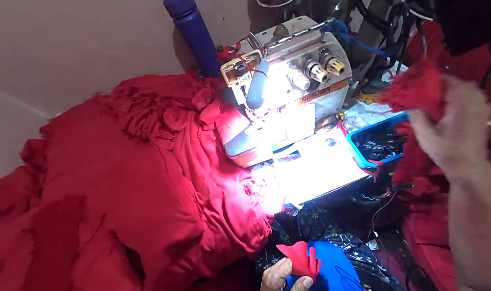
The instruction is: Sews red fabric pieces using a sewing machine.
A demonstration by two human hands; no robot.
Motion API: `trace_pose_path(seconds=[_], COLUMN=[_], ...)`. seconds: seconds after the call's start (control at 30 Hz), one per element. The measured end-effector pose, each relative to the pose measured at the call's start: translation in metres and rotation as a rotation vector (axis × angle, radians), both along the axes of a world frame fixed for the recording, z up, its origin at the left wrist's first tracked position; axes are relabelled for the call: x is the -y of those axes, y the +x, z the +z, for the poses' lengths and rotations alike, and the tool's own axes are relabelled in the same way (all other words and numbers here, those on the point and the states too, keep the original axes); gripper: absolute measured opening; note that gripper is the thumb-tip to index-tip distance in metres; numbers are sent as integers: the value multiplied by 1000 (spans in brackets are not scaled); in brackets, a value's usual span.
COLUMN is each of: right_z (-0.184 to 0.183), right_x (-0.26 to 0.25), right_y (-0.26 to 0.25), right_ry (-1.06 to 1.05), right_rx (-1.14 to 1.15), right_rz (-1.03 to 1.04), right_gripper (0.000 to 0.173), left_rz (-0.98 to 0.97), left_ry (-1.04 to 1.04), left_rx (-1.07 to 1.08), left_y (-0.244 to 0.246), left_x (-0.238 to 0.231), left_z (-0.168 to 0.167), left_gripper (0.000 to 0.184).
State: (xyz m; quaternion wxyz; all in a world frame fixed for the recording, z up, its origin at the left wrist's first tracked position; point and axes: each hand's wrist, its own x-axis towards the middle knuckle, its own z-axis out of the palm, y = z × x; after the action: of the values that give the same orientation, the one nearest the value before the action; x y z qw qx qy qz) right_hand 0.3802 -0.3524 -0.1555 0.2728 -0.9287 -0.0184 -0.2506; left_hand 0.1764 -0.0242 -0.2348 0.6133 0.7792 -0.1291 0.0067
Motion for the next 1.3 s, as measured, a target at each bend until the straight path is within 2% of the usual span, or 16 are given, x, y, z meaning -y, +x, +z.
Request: trace_pose_path(seconds=[0.1, 0.23, 0.37, 0.47, 0.5, 0.57, 0.63, 0.67, 0.73, 0.8, 0.97, 1.07, 1.17, 1.3], right_z=[-24, -29, -5, -18, -26, -37, -45, -47, -46, -45, -42, -36, -29, -21], right_x=[-7, -12, -36, -80, -97, -124, -143, -146, -148, -150, -159, -160, -156, -144], right_y=[25, 26, -16, -50, -61, -71, -76, -77, -78, -78, -85, -86, -86, -86], right_ry=[-131, -179, -41, 195, 287, 509, 688, 765, 880, 886, 927, 964, 1036, 1147], right_rx=[-225, -193, -168, -13, -83, -300, -411, -464, -520, -516, -515, -506, -486, -452], right_rz=[-32, -2, 68, 469, 692, 1236, 1521, 1581, 1594, 1572, 1461, 1442, 1422, 1350], right_gripper=[72, 72, 67, 44, 44, 63, 67, 61, 34, 18, 9, 7, 12, 16], left_rz=[15, 6, 32, -30, -58, -89, -73, -98, -173, -150, -34, -71, -96, 30], left_ry=[43, 0, 10, 91, 112, 124, 101, 68, 1, -30, -134, -163, -72, 62], left_rx=[-19, -22, -9, 118, 167, 217, 210, 217, 217, 186, 31, -1, 38, 69], left_y=[1, -2, 2, 21, 28, 37, 38, 37, 33, 26, 5, -1, -2, -3], left_x=[3, 3, 2, 3, 4, 7, 6, 0, -17, -29, -50, -61, -68, -73], left_z=[0, -1, 6, 21, 28, 46, 69, 73, 72, 69, 53, 46, 38, 29], left_gripper=[20, 20, 19, 18, 18, 19, 19, 20, 24, 25, 38, 33, 21, 20])
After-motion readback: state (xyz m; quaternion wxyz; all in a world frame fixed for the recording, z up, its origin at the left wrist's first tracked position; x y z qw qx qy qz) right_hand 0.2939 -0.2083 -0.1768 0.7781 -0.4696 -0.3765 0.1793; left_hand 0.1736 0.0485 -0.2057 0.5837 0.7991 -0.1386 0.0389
